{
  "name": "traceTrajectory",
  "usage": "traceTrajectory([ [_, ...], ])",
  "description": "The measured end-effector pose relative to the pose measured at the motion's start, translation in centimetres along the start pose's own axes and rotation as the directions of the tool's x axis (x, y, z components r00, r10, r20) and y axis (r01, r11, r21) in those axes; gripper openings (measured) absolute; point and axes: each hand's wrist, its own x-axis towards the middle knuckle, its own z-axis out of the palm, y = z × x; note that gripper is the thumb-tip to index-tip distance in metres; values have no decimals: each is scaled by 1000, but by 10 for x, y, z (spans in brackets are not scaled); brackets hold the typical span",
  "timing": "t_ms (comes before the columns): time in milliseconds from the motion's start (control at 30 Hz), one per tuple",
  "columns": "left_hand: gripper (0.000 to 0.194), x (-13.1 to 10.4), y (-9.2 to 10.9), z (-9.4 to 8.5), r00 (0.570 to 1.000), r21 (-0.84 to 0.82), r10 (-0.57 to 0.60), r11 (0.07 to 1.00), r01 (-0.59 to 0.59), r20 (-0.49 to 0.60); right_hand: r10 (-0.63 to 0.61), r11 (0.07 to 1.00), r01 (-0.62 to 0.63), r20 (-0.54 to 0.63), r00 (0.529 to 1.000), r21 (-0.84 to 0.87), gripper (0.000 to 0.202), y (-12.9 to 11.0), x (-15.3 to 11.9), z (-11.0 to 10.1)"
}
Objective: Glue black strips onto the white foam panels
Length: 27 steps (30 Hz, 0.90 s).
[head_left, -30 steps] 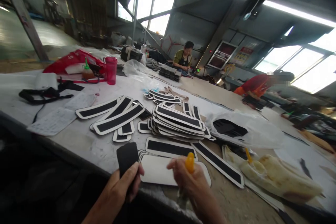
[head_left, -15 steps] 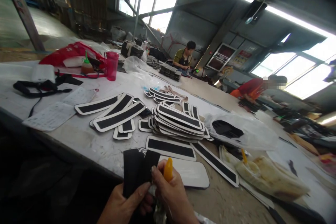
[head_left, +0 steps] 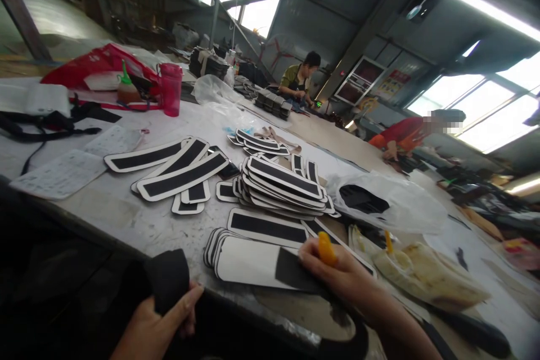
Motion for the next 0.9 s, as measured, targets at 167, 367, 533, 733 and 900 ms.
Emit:
traceTrajectory([
  [167, 47, 30, 24, 13, 993, 199, 117, 974, -110, -26, -44, 917, 147, 272, 961, -372, 17, -7, 50, 33],
  [367, 46, 37, 36, 22, 981, 417, 179, 899, -131, -78, -37, 737, 180, 226, 973, -652, 18, 9, 91, 56],
  [533, 42, 37, 38, 27, 980, 446, 181, 886, -126, -84, -8, 672, 171, 224, 975, -720, 25, 16, 93, 59],
  [733, 36, 38, 35, 28, 981, 525, 171, 845, -101, -86, -26, 640, 191, 227, 974, -744, 26, 16, 92, 60],
  [900, 39, 39, 37, 30, 986, 568, 125, 822, -42, -108, -46, 617, 222, 247, 968, -755, 26, 18, 92, 59],
])
